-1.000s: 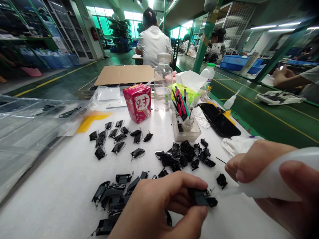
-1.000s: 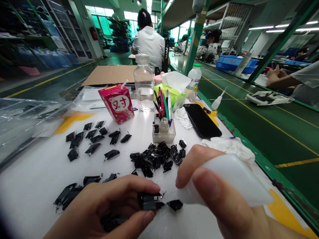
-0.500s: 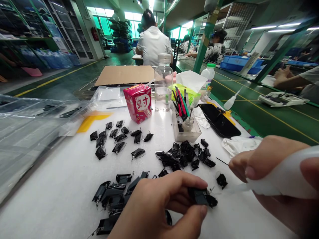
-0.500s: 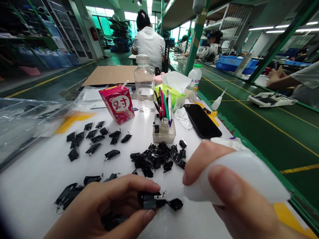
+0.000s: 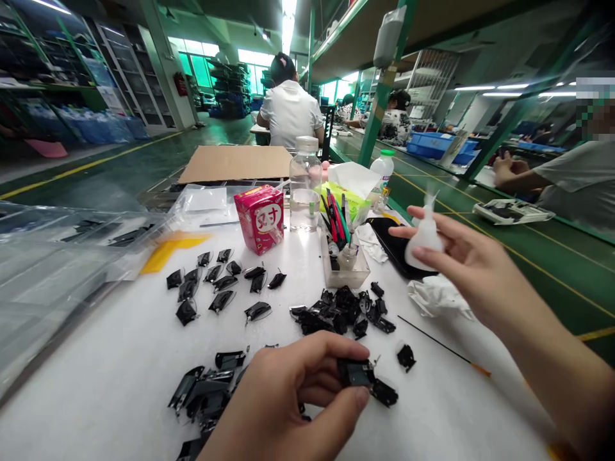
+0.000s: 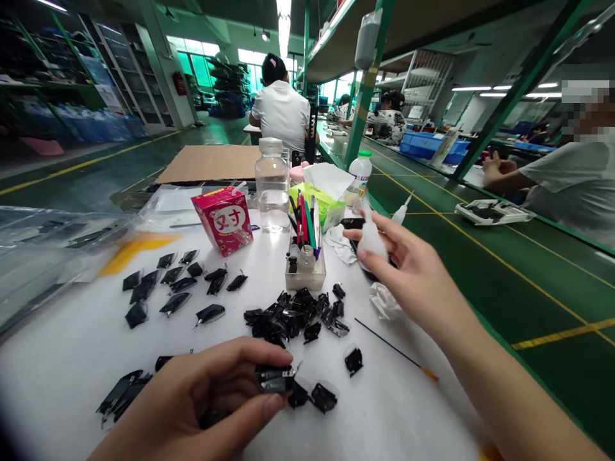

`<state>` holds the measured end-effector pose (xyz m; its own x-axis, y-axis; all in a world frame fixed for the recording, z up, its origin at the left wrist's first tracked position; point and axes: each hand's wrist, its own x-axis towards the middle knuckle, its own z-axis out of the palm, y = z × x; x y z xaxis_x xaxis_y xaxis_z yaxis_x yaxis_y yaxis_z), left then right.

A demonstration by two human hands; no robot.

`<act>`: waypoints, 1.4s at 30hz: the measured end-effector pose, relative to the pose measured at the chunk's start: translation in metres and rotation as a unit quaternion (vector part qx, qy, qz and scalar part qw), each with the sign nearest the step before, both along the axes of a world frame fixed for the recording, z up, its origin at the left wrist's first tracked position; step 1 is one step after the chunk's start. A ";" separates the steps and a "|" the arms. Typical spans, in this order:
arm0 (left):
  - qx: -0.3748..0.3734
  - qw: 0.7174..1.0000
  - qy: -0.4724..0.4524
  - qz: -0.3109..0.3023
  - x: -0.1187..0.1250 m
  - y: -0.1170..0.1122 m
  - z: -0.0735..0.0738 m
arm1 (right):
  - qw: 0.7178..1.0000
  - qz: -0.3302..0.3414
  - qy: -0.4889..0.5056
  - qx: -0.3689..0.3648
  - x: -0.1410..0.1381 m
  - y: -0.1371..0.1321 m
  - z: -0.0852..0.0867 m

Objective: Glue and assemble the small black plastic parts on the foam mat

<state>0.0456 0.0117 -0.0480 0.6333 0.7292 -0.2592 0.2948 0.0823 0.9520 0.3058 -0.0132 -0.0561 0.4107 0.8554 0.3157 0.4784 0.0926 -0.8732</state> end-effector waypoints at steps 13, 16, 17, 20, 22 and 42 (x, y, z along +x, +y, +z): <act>-0.043 0.999 -0.017 -0.021 -0.007 0.015 -0.002 | 0.987 0.032 -0.120 -0.105 0.031 0.015 -0.030; -0.041 0.999 -0.027 -0.020 -0.007 0.018 -0.003 | 0.992 -0.046 -0.120 -0.012 0.026 0.008 -0.013; -0.042 0.998 -0.034 -0.018 -0.008 0.020 -0.002 | 0.992 -0.055 -0.114 0.009 0.020 0.007 -0.007; -0.043 0.998 -0.054 -0.009 -0.010 0.025 0.000 | 0.996 0.024 -0.087 -0.015 -0.013 0.017 0.005; -0.032 0.998 -0.059 0.002 -0.011 0.029 0.001 | 0.993 0.076 -0.074 -0.048 -0.034 0.030 0.008; 0.022 0.998 -0.023 0.049 -0.017 0.044 -0.004 | 0.977 0.087 0.174 0.085 -0.061 -0.009 0.010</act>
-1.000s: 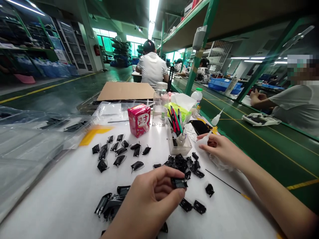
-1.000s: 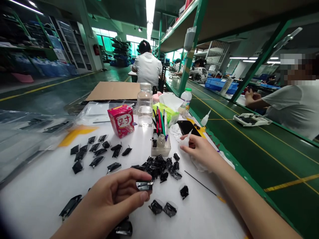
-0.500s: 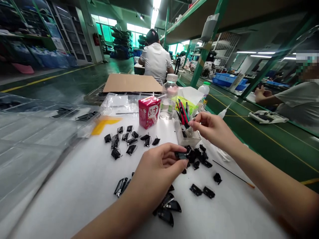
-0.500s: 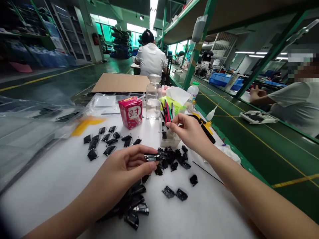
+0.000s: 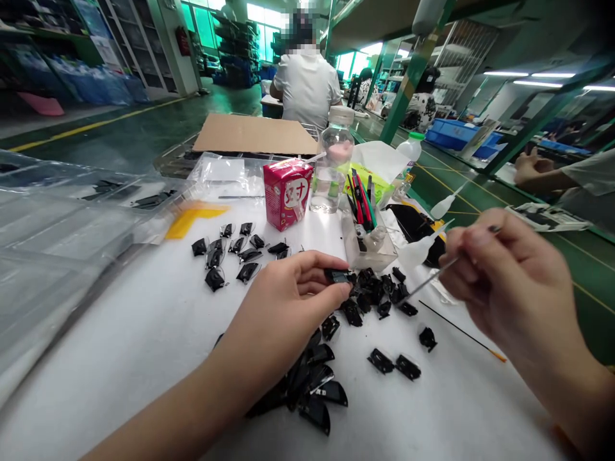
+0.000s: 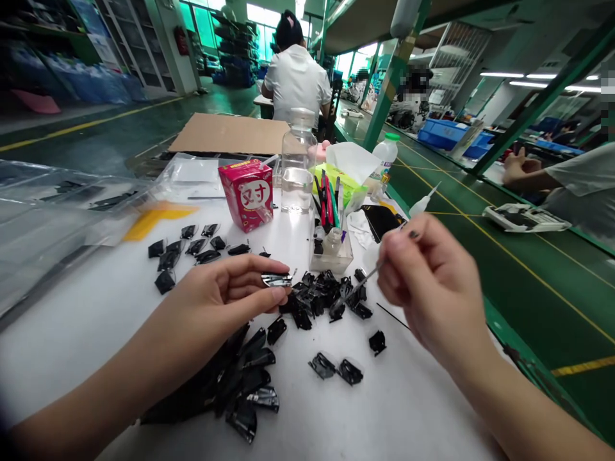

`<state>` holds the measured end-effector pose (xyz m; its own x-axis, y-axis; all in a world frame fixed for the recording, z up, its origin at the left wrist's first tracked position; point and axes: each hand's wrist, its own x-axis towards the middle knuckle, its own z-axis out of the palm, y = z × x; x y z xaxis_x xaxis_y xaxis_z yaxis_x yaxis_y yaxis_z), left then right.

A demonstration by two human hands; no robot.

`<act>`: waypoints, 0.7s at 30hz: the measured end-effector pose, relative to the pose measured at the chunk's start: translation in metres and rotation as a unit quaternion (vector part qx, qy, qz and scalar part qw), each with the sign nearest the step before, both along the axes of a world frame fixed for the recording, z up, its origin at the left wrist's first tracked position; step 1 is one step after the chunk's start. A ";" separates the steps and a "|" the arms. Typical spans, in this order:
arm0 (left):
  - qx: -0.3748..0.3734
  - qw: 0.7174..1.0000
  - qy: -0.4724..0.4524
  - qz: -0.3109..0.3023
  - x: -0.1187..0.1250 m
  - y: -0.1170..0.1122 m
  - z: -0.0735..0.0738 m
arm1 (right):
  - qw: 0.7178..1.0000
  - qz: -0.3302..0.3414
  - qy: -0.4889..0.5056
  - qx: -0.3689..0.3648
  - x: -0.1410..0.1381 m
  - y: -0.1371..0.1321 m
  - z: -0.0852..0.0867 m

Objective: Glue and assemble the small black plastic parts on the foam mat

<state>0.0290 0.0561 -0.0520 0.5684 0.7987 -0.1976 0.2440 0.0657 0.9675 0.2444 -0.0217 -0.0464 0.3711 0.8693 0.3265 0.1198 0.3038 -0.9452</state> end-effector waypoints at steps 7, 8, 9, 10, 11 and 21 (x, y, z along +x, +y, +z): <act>-0.002 1.000 0.020 0.023 0.005 0.003 -0.001 | 0.983 0.125 0.015 -0.133 -0.008 -0.008 -0.027; 0.002 0.999 0.025 0.023 0.006 0.003 0.000 | 0.981 0.131 0.014 -0.142 -0.008 -0.007 -0.028; 0.006 0.999 0.028 0.023 0.007 0.003 0.000 | 0.980 0.135 0.010 -0.148 -0.008 -0.007 -0.028; 0.010 0.999 0.029 0.023 0.007 0.003 0.000 | 0.979 0.139 0.006 -0.149 -0.007 -0.006 -0.027; 0.015 0.999 0.028 0.022 0.007 0.003 -0.001 | 0.979 0.143 0.000 -0.147 -0.007 -0.006 -0.027; 0.026 0.999 0.032 0.023 0.006 0.001 -0.003 | 0.975 0.160 -0.003 -0.152 -0.009 -0.002 -0.030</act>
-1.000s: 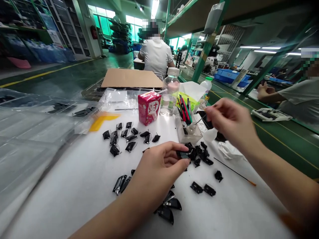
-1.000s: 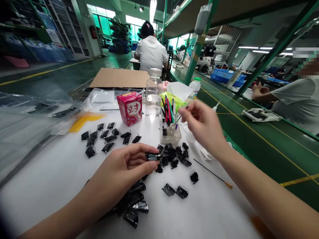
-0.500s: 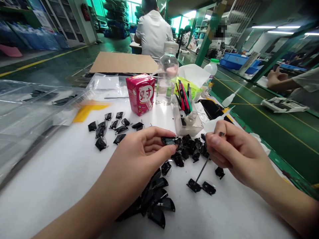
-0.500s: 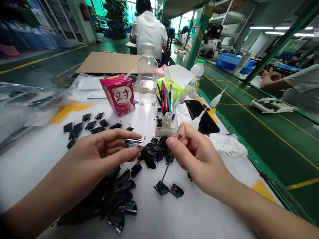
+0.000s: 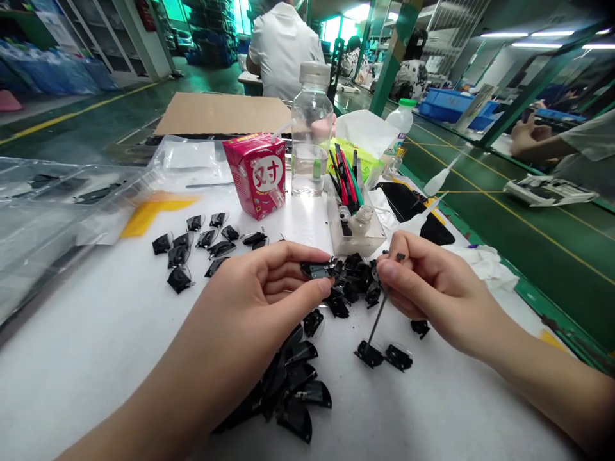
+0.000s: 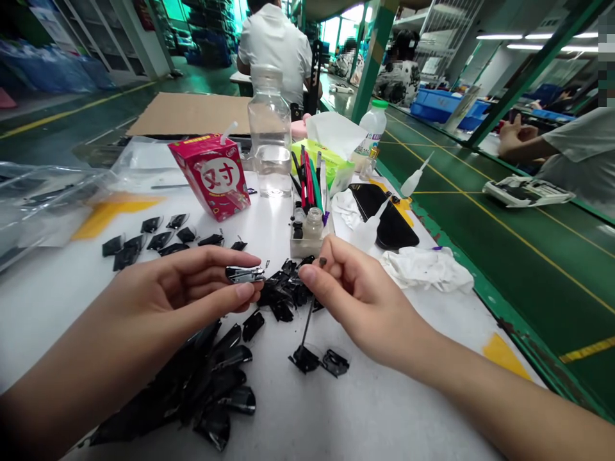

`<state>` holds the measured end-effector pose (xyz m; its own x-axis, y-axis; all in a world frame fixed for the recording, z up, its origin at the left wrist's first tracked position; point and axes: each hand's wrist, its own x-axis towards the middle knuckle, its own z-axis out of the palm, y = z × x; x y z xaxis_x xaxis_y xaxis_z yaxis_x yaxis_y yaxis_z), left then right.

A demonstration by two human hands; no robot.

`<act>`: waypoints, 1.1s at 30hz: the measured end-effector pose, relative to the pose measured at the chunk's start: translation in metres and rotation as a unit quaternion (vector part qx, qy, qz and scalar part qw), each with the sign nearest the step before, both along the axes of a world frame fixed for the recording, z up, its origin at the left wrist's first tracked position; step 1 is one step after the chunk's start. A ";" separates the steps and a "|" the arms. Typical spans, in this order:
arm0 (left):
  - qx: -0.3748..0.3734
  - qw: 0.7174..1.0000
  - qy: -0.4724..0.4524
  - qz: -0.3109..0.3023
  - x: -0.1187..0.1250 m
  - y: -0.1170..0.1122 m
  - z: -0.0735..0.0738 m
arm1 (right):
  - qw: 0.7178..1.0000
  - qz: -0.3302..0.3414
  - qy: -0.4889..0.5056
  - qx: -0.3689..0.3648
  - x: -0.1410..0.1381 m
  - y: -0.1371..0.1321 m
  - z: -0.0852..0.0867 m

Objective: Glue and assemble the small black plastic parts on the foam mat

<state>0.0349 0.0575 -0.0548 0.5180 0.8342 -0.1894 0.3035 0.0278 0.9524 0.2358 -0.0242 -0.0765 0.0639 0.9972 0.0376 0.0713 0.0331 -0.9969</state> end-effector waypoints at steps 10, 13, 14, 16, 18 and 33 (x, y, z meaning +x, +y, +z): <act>-0.001 1.000 -0.001 -0.002 -0.004 -0.002 0.000 | 1.000 0.002 0.003 -0.001 0.001 0.001 0.001; 0.002 1.000 0.000 -0.002 -0.003 -0.002 0.000 | 1.000 0.005 0.000 0.014 0.002 0.000 0.002; 0.003 1.000 0.002 -0.002 -0.003 -0.002 0.000 | 1.000 0.006 -0.001 0.015 0.002 0.000 0.003; 0.008 1.000 0.004 -0.005 -0.002 -0.002 -0.001 | 1.000 0.010 -0.007 0.009 0.003 0.000 0.004; 0.015 1.000 0.005 -0.006 -0.002 -0.001 -0.002 | 1.000 0.014 -0.014 -0.003 0.005 0.000 0.004; 0.021 1.000 0.003 -0.009 -0.001 0.000 -0.001 | 0.999 0.012 -0.051 -0.009 0.005 0.000 0.006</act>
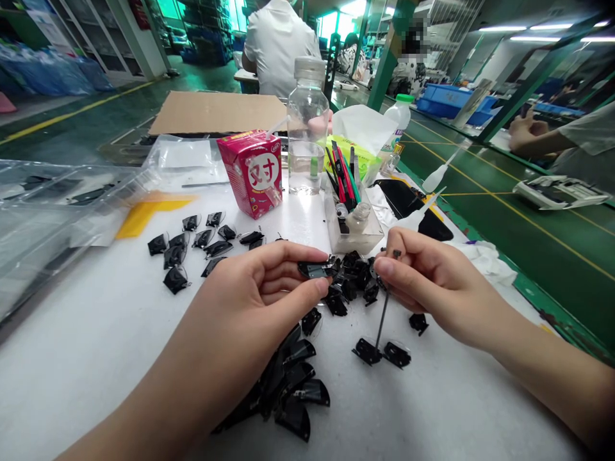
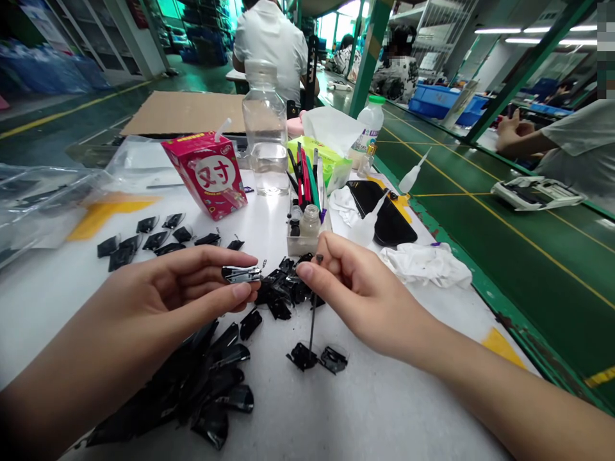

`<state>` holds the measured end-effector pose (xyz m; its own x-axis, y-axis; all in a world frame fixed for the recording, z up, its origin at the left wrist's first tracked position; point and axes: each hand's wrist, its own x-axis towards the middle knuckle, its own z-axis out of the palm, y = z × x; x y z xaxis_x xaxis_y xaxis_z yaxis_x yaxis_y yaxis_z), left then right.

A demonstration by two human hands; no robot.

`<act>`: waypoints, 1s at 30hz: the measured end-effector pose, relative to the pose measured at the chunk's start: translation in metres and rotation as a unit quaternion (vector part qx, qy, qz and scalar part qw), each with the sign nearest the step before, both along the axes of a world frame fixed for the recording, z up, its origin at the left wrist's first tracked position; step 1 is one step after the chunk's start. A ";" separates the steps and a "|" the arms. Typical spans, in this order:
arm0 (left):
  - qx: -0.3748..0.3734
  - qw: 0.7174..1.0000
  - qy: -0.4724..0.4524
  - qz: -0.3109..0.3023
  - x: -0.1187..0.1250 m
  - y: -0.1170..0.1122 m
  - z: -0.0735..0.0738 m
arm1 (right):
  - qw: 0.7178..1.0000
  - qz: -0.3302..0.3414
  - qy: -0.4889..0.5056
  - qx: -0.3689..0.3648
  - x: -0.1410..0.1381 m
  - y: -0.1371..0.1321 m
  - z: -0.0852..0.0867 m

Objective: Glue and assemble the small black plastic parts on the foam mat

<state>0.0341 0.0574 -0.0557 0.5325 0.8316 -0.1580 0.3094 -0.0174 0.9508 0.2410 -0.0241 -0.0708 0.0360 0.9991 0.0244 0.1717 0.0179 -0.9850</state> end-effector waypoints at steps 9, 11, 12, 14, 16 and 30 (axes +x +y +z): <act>-0.005 1.000 0.009 0.007 -0.003 -0.001 -0.003 | 0.994 -0.062 0.050 0.080 0.009 0.001 0.008; -0.018 1.000 0.004 0.004 -0.005 -0.001 -0.004 | 0.983 -0.119 0.031 0.137 0.013 0.003 0.013; -0.025 1.000 0.000 0.001 -0.005 -0.001 -0.004 | 0.974 -0.149 0.014 0.171 0.016 0.004 0.016; -0.040 0.999 -0.014 -0.004 -0.004 -0.001 -0.004 | 0.947 -0.208 -0.025 0.246 0.019 0.007 0.021; -0.052 0.998 -0.027 -0.007 -0.002 -0.001 -0.003 | 0.920 -0.237 -0.056 0.306 0.020 0.010 0.025; -0.024 0.998 -0.058 -0.020 -0.003 -0.001 0.004 | 0.935 -0.106 -0.290 0.173 0.011 0.019 0.021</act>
